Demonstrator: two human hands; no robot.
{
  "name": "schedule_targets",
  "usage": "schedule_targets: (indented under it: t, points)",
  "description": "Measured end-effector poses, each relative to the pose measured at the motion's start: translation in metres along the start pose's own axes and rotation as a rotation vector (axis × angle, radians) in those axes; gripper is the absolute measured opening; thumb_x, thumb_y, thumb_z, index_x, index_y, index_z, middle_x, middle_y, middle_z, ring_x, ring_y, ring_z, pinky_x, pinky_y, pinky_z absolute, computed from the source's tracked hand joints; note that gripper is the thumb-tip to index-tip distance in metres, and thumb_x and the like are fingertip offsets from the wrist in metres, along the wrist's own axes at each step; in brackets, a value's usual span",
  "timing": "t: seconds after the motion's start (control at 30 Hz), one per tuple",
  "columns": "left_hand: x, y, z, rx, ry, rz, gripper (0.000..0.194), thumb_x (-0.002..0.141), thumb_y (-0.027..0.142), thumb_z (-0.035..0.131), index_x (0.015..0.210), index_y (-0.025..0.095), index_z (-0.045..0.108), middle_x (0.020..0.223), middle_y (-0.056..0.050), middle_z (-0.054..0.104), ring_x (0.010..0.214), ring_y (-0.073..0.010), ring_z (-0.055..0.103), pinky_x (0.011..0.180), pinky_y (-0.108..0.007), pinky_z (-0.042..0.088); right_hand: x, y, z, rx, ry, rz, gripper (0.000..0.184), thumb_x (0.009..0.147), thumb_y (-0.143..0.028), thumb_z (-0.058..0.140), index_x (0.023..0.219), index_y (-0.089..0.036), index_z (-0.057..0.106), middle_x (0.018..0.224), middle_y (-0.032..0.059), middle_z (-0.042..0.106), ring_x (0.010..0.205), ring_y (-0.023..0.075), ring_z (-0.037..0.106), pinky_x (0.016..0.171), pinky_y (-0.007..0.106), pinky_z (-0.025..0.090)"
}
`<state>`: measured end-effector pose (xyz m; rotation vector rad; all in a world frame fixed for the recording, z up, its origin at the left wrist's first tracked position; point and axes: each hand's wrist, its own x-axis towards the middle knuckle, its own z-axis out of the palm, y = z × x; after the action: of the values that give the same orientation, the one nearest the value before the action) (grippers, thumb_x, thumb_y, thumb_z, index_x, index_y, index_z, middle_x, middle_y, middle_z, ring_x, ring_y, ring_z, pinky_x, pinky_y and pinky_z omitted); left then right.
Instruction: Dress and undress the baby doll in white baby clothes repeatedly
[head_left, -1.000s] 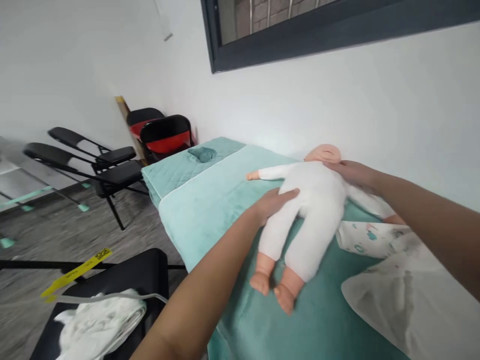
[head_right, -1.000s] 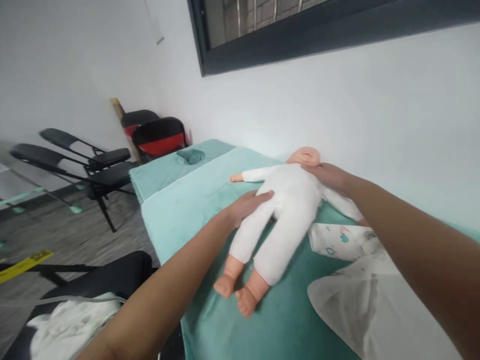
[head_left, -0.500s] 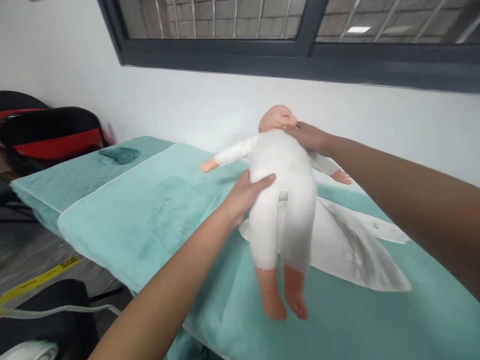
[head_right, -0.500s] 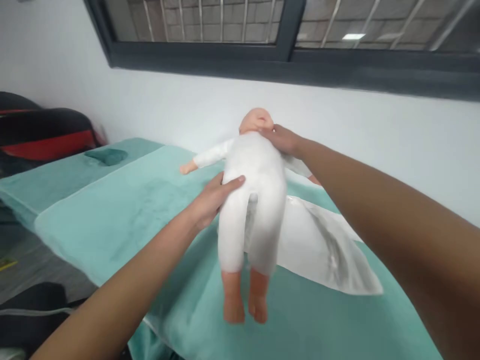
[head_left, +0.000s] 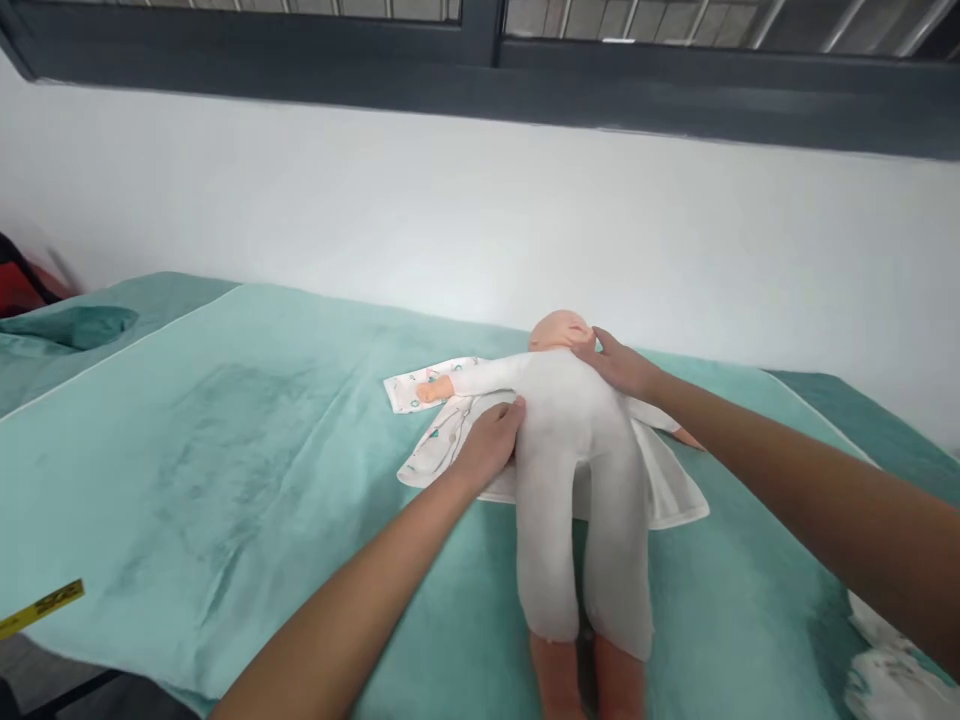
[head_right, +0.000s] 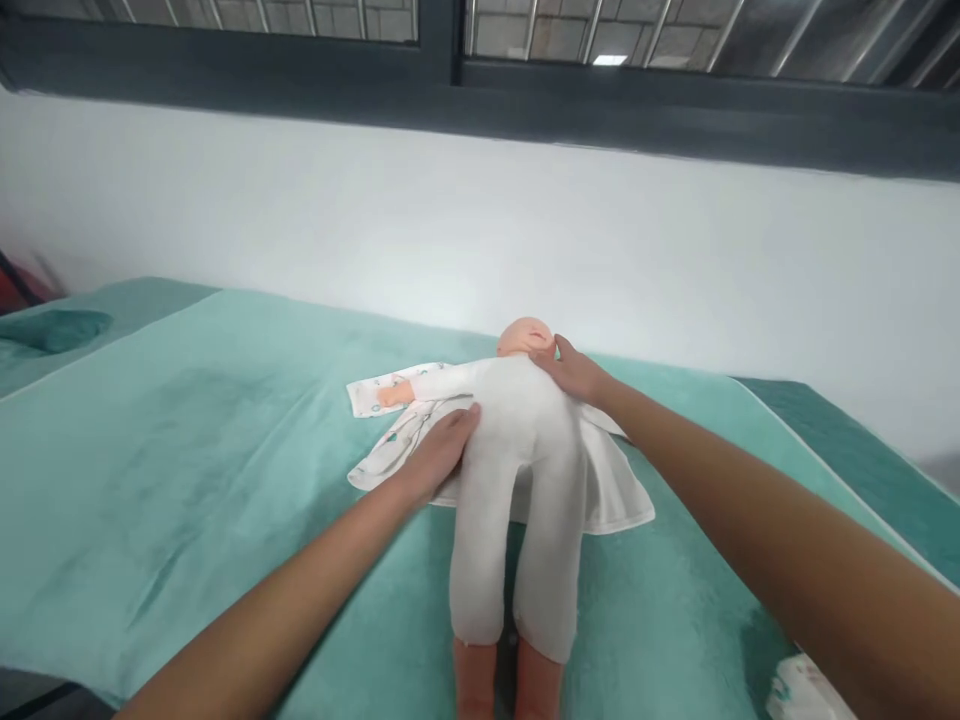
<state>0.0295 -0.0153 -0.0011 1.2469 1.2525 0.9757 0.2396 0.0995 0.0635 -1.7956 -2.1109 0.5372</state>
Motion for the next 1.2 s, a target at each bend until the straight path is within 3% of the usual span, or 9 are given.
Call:
schedule_targets:
  t: [0.1,0.17,0.27,0.43,0.6,0.73,0.9,1.03,1.2]
  points:
    - [0.02,-0.006,-0.01,0.39,0.089,0.157,0.046,0.097,0.046,0.03,0.071,0.018,0.056,0.078,-0.007,0.065,0.078,-0.0218,0.061,0.073,-0.035,0.047,0.003,-0.007,-0.005,-0.321,0.058,-0.014,0.081,0.089,-0.069,0.034,0.149,-0.014,0.03,0.108,0.0188,0.07,0.095,0.035,0.066,0.079,0.044,0.047]
    - [0.027,-0.011,-0.015,0.641,0.132,0.299,0.036,0.096,0.03,0.032,0.075,0.018,0.058,0.084,-0.008,0.065,0.084,-0.0222,0.06,0.077,-0.035,0.046,0.004,-0.023,-0.008,-0.526,0.13,-0.086,0.07,0.093,-0.062,0.034,0.143,-0.014,0.04,0.097,0.0171,0.071,0.088,0.0345,0.065,0.074,0.043,0.045]
    - [0.029,-0.02,-0.02,0.947,0.13,0.468,0.023,0.09,0.016,0.039,0.09,0.016,0.063,0.103,-0.011,0.065,0.098,-0.0244,0.058,0.083,-0.036,0.045,0.006,-0.057,0.006,-0.565,0.172,-0.313,0.045,0.096,-0.046,0.036,0.125,-0.018,0.055,0.106,0.014,0.068,0.097,0.0302,0.062,0.075,0.038,0.043]
    - [0.026,-0.024,-0.027,1.198,0.137,0.502,0.032,0.083,0.01,0.045,0.108,0.011,0.064,0.112,-0.016,0.065,0.111,-0.0321,0.055,0.091,-0.046,0.041,0.012,-0.113,0.069,-0.516,-0.098,-0.681,0.035,0.094,-0.04,0.047,0.119,-0.018,0.059,0.12,0.0116,0.062,0.107,0.0269,0.056,0.085,0.036,0.04]
    - [0.028,-0.022,-0.035,1.249,0.134,0.46,0.037,0.08,0.007,0.048,0.112,0.008,0.065,0.108,-0.018,0.068,0.112,-0.0311,0.057,0.101,-0.047,0.034,0.021,-0.133,0.099,-0.447,-0.276,-0.591,0.035,0.094,-0.047,0.044,0.114,-0.022,0.06,0.113,0.0085,0.066,0.099,0.0251,0.059,0.077,0.033,0.041]
    - [0.029,-0.024,-0.043,1.226,0.2,0.471,0.04,0.082,0.007,0.045,0.119,0.013,0.061,0.119,-0.016,0.064,0.118,-0.03,0.053,0.093,-0.045,0.04,0.026,-0.127,0.085,-0.366,-0.231,-0.539,0.036,0.093,-0.045,0.046,0.118,-0.023,0.058,0.117,0.0067,0.067,0.1,0.0249,0.06,0.076,0.033,0.042]
    - [0.039,-0.027,-0.068,1.051,0.467,0.268,0.032,0.089,0.016,0.042,0.112,0.017,0.065,0.115,-0.016,0.064,0.11,-0.0326,0.056,0.084,-0.044,0.044,0.022,-0.113,0.065,-0.213,-0.141,-0.563,0.039,0.095,-0.047,0.041,0.124,-0.025,0.057,0.128,0.0037,0.063,0.11,0.0244,0.057,0.086,0.035,0.042]
    - [0.051,-0.029,-0.088,0.488,0.571,0.121,0.024,0.083,0.02,0.048,0.095,0.017,0.069,0.095,-0.011,0.07,0.091,-0.0259,0.063,0.079,-0.036,0.046,0.016,-0.108,0.062,-0.257,-0.196,-0.571,0.041,0.093,-0.054,0.045,0.12,-0.028,0.061,0.12,0.0049,0.066,0.107,0.0254,0.059,0.088,0.036,0.042]
    - [0.051,-0.026,-0.095,-0.183,0.493,0.077,0.023,0.069,0.025,0.06,0.087,0.016,0.068,0.078,-0.004,0.069,0.072,-0.0186,0.063,0.068,-0.03,0.048,0.012,-0.106,0.063,-0.27,-0.197,-0.531,0.046,0.091,-0.062,0.043,0.116,-0.028,0.064,0.114,0.0054,0.067,0.102,0.0249,0.06,0.085,0.034,0.041]
